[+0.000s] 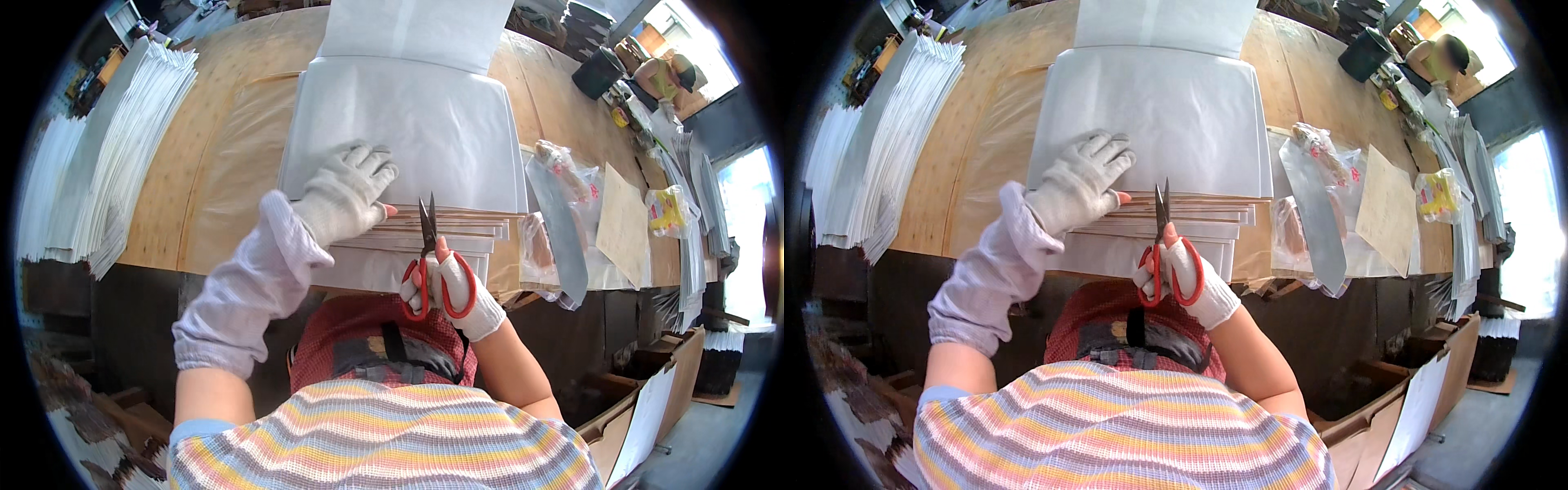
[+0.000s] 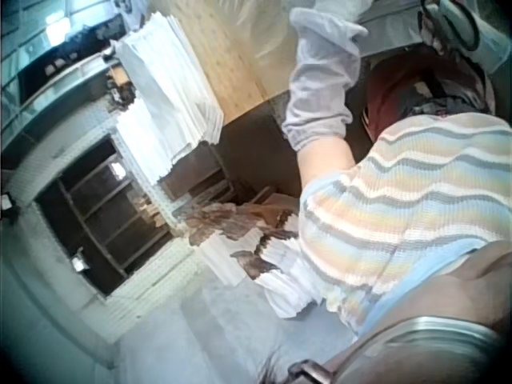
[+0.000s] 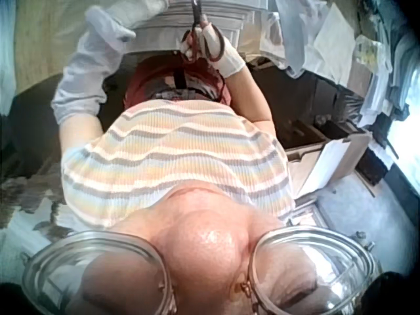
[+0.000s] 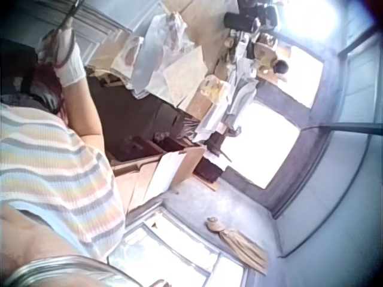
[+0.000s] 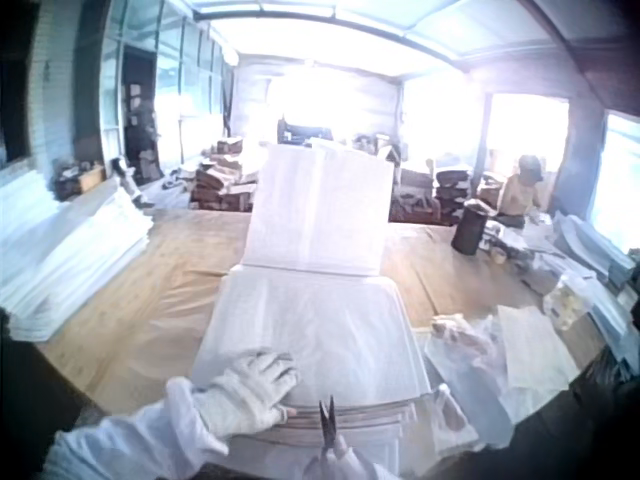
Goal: The person uses red-handled scissors to trim the edges of a stack of white paper sheets on a wooden table. After cutting, the person folds the trimmed sheets and places them into a brown paper bag.
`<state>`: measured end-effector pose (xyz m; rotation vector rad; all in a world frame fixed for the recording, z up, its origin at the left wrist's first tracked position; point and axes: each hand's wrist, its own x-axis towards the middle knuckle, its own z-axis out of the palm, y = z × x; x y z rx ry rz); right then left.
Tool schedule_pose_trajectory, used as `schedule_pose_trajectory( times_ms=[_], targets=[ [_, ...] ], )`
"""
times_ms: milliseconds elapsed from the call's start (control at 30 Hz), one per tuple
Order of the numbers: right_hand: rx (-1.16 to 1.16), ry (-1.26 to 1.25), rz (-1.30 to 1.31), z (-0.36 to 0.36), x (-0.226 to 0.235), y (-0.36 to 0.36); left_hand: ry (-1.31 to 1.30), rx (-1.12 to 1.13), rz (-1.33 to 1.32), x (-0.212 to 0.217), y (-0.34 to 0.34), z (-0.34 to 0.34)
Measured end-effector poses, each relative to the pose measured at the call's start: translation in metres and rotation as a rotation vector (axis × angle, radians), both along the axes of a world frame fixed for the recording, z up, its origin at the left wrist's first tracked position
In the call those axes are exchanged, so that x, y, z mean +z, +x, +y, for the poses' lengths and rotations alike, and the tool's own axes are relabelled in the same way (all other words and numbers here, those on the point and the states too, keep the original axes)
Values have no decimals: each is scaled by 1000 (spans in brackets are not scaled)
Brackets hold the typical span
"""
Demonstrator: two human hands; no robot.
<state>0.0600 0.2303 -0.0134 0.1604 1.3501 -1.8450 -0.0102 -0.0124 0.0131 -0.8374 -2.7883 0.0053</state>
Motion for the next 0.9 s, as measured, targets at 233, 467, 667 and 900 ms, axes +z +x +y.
schedule_pose_trajectory(
  times_ms=[233,467,667,900],
  targets=[
    [34,126,114,6,-9,0,104,97,-20,-5,13,19],
    [27,184,124,-1,3,-1,109,101,-13,-9,10,17],
    [237,409,307,12,-4,-5,2,263,-151,-14,2,28],
    [57,88,14,12,-21,-13,105,144,-94,-2,8,22]
  ],
)
